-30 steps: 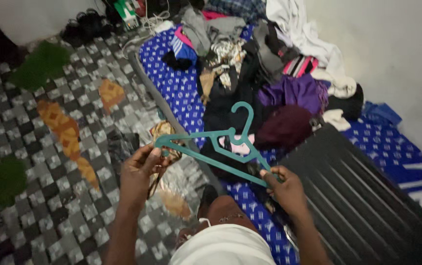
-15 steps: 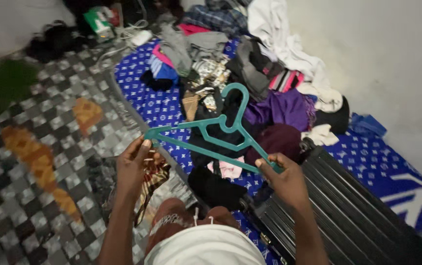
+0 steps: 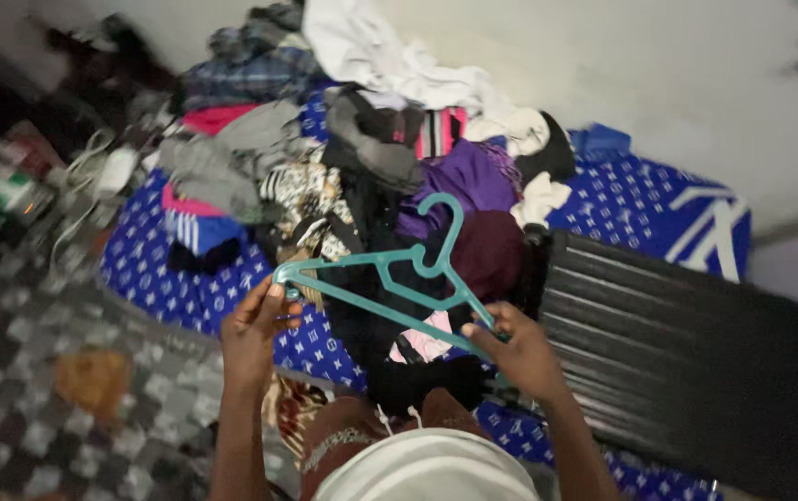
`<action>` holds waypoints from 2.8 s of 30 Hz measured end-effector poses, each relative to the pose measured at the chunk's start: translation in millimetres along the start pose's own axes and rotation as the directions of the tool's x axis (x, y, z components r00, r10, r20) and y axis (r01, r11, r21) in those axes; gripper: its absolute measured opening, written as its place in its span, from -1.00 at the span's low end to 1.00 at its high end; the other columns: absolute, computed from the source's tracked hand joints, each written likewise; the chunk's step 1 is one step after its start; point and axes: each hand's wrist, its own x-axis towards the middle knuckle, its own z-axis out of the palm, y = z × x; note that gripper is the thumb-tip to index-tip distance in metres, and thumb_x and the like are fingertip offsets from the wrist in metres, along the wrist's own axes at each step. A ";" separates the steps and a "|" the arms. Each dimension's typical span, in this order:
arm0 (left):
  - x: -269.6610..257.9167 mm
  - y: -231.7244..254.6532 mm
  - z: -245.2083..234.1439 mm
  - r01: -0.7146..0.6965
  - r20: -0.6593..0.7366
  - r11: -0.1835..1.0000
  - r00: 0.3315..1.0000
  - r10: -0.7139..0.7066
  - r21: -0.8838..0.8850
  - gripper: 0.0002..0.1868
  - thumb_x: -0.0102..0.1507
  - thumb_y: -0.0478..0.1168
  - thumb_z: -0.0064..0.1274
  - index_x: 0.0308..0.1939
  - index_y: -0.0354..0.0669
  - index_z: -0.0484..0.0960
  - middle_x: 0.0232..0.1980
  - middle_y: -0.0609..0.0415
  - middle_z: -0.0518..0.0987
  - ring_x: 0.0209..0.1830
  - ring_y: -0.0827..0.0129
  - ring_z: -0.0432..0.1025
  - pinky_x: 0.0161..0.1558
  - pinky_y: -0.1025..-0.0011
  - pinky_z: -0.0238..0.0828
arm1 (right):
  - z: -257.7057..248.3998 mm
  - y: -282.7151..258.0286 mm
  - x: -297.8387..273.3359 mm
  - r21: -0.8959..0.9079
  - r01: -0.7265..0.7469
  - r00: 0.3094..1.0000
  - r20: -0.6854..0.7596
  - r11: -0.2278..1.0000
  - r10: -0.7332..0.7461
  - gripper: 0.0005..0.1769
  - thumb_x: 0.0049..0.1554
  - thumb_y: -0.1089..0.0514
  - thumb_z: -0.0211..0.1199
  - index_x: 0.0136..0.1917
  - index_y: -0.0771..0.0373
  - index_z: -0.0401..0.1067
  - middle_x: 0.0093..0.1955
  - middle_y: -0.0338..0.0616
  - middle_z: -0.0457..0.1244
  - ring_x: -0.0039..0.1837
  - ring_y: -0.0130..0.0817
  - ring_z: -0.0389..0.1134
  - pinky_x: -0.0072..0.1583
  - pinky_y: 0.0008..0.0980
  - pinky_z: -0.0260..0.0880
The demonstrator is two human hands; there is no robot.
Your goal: The person folds a patterned dress and a pair of trousers on a suitcase, places the folded items into a closet, and then places a shirt on a hanger and hangs it in the closet.
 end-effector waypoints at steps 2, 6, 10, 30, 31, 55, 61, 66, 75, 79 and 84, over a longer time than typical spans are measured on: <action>24.6 -0.9 -2.9 0.011 0.055 1.000 0.998 -0.012 0.023 -0.56 0.35 -0.12 0.07 0.25 -0.26 0.62 -0.21 0.04 0.68 -0.28 0.42 0.57 -0.26 0.46 0.52 | 18.9 -2.9 3.0 0.036 0.046 0.999 -0.006 0.998 -0.046 -0.62 0.05 -0.06 0.41 0.01 0.22 0.52 -0.29 -0.24 0.38 -0.24 -0.58 0.35 -0.18 -0.49 0.36; 70.0 -12.8 -2.8 0.040 0.183 0.999 0.982 -0.041 0.009 -0.53 0.35 -0.11 0.08 0.29 -0.24 0.59 -0.23 0.06 0.66 -0.34 0.46 0.52 -0.27 0.46 0.53 | 55.5 -11.2 13.5 0.146 -0.138 0.988 0.083 0.980 0.127 -0.64 0.10 -0.03 0.39 -0.02 0.29 0.47 -0.31 -0.21 0.36 -0.28 -0.52 0.31 -0.21 -0.43 0.35; 101.4 -23.9 0.3 0.121 0.258 0.992 0.958 -0.124 0.027 -0.50 0.33 -0.10 0.10 0.31 -0.24 0.58 -0.29 0.01 0.64 -0.41 0.44 0.50 -0.34 0.44 0.50 | 76.2 -27.9 19.0 0.202 -0.252 0.966 -0.002 0.947 0.258 -0.66 0.07 0.02 0.41 0.04 0.23 0.50 -0.33 -0.20 0.32 -0.31 -0.48 0.29 -0.23 -0.43 0.32; 326.6 -195.7 94.7 -0.107 0.447 0.842 0.878 -0.169 0.528 -0.29 0.36 0.25 0.06 0.17 -0.42 0.61 0.07 -0.28 0.59 -0.01 0.07 0.49 -0.02 0.16 0.50 | 97.1 -57.2 78.0 0.577 -0.289 0.828 -0.249 0.764 0.501 -0.74 0.24 0.08 0.19 0.15 0.22 0.46 -0.24 -0.20 0.30 -0.40 -0.55 0.08 -0.36 -0.46 0.06; 341.2 -216.4 106.7 -0.292 0.427 0.697 0.904 -0.022 0.655 -0.23 0.33 0.32 0.10 0.21 -0.38 0.56 0.15 -0.32 0.54 0.12 -0.06 0.44 0.11 0.08 0.43 | 95.3 -55.4 84.0 0.618 -0.287 0.818 -0.240 0.732 0.523 -0.74 0.25 0.07 0.18 0.16 0.22 0.44 -0.23 -0.20 0.29 -0.39 -0.55 0.10 -0.35 -0.47 0.08; 148.0 -85.9 90.3 -0.484 0.680 0.783 0.725 0.109 0.390 -0.78 0.29 -0.19 0.13 -0.24 -0.34 0.60 -0.12 -0.20 0.56 -0.13 -0.04 0.53 -0.08 0.17 0.48 | 158.5 48.4 103.9 0.830 -0.336 0.818 0.024 0.445 0.574 -0.64 0.22 -0.03 0.15 0.19 0.18 0.28 0.00 -0.17 0.35 -0.02 -0.32 0.46 -0.02 -0.25 0.44; 68.0 -63.9 79.1 -0.516 0.962 0.843 0.274 -0.004 0.151 -0.76 0.34 -0.16 0.15 -0.18 -0.34 0.60 0.02 -0.15 0.55 0.03 -0.03 0.47 0.03 0.12 0.41 | 157.1 71.2 109.8 0.934 -0.334 0.942 0.336 -0.127 -0.008 -0.53 0.32 -0.05 0.22 0.23 0.42 0.39 0.08 0.10 0.36 -0.02 -0.03 0.43 -0.08 -0.07 0.49; 72.9 -56.0 70.4 -0.561 0.970 0.823 0.238 0.059 0.088 -0.73 0.22 -0.18 0.25 -0.22 -0.38 0.64 0.01 -0.12 0.59 0.05 0.01 0.49 0.06 0.15 0.44 | 143.9 58.1 113.2 0.905 -0.278 0.901 0.129 0.321 0.415 -0.53 0.06 0.30 0.21 0.26 0.35 0.36 0.06 -0.03 0.38 0.04 -0.09 0.45 0.08 -0.03 0.50; 130.7 -24.4 129.5 -0.633 0.682 0.726 0.657 0.321 0.268 -0.74 0.33 -0.32 -0.13 0.02 -0.26 0.61 -0.07 -0.06 0.62 -0.01 0.10 0.56 0.09 0.23 0.46 | 1.0 -56.2 177.2 0.906 0.185 0.977 -0.129 0.381 -0.168 -0.51 0.30 0.16 0.39 0.38 0.39 0.29 0.21 -0.12 0.26 0.20 -0.37 0.33 0.22 -0.32 0.38; 161.7 -23.1 159.6 -0.716 0.367 0.370 0.648 0.667 0.591 -0.75 0.36 -0.32 0.16 0.12 -0.30 0.59 0.07 -0.20 0.61 0.09 -0.10 0.48 0.16 0.07 0.39 | -50.6 -7.4 186.7 0.601 0.161 0.918 -0.382 0.783 0.104 -0.64 0.15 0.08 0.39 0.11 0.28 0.39 -0.08 -0.22 0.34 -0.17 -0.47 0.37 -0.10 -0.44 0.38; 151.8 -113.5 215.5 -0.656 0.353 0.441 0.726 0.590 0.613 -0.67 0.20 -0.26 0.20 0.03 -0.32 0.61 0.05 -0.27 0.58 0.13 -0.09 0.43 0.16 0.06 0.41 | -95.0 137.1 157.2 0.156 0.025 0.760 -0.644 0.987 0.082 -0.66 0.18 0.02 0.40 0.01 0.20 0.30 -0.24 -0.25 0.20 -0.24 -0.42 0.22 -0.18 -0.34 0.30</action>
